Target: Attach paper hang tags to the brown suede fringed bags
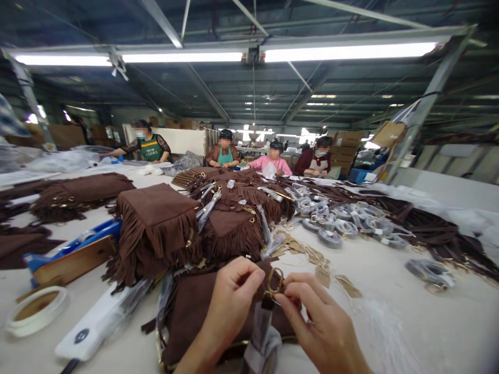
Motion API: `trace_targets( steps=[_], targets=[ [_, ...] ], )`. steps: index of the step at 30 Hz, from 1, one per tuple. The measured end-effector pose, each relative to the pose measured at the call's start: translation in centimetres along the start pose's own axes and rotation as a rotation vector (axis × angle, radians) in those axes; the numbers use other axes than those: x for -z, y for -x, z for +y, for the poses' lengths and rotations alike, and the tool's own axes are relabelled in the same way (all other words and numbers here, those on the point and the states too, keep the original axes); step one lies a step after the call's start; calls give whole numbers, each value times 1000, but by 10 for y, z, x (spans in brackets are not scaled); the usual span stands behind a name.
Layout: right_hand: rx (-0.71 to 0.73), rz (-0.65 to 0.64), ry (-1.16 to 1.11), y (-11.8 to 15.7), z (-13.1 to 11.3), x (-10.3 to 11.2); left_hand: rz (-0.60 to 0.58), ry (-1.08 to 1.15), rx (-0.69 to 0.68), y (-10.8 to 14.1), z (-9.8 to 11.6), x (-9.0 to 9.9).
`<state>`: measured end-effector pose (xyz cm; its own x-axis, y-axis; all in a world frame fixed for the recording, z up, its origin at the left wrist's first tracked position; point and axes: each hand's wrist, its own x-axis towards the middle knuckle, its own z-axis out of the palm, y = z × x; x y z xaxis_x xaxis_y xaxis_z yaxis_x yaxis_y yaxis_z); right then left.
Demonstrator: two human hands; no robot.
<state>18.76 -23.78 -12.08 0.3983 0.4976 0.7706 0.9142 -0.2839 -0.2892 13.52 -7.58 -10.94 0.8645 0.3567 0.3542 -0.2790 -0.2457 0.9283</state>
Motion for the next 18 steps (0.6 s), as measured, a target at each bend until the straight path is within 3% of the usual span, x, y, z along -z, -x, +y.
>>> trace_targets(
  steps=[4,9,13,16,18],
  targets=[
    [-19,73,-69,-6,-12,4,-61,-178,-233,-5,37,3],
    [-199,-114,-273,-10,-11,-1,-167,-199,-350,-2,59,6],
    [-173,-219,-330,-7,1,6,-370,-344,-289,17,37,40],
    [-254,-185,-384,-3,12,16,-571,-734,-116,42,0,75],
    [-356,-140,-488,-3,17,23,-586,-972,21,56,-24,93]
  ],
)
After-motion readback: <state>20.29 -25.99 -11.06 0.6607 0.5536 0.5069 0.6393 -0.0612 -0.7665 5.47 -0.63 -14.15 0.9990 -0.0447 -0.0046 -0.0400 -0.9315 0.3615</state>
